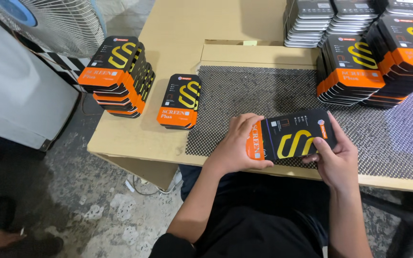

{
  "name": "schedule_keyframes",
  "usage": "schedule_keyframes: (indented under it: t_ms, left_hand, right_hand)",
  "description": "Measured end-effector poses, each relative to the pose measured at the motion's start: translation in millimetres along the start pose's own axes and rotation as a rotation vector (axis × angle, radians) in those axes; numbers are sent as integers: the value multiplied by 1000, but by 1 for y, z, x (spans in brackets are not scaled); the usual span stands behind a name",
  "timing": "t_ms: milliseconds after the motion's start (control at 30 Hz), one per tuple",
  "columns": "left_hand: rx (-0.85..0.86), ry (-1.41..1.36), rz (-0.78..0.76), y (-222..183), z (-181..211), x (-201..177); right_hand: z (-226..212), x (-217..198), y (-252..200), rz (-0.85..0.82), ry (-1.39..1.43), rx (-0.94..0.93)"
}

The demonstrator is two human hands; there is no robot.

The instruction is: The person picks up a phone screen assembly and a separate flex cable from the table, aligns them, and removes protective film from the screen component.

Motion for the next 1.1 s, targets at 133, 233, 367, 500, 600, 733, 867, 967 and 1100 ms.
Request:
schedule_keyframes:
  t_ms: [133,233,367,500,600,733,867,967,1100]
  left_hand:
    - [-17,9,3,0,-1,3]
    - [32,-22,72,0,1,6]
    - [100,-35,250,1,5,10]
    - [74,-48,215,3,7,15]
    - [-45,-108,131,1,13,11]
    - [-224,-192,35,-4,2,6]
    - [-128,-690,70,-13,-15,14]
    - [-243,-971,-38,-14,-39,38]
    - [-350,-1162,-23,-13,-60,66]
  right_hand:
    - [0,0,-1,-3,-16,1]
    - [-2,-1,-3,16,-22,-11]
    - [-3,4,-8,-70,-17,-20]
    - [2,-6,-6,-4,-25,-74]
    - [11,-12,-1,-37,103,-61]
    - [17,-14,1,-6,223,-22]
    - [42,-32,12,23,303,-122]
    - [41,-34,10,54,330,-102]
    - [79,-69,34,123,221,-97]
Point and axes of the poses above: each hand's wrist, its own y-axis towards the middle knuckle, its own x-axis out of the palm, z = x × y, the point moved 4 cm from there along y, towards the middle knuckle, and after that the axes turned 7 degrees about z, right-handed, at the moved point
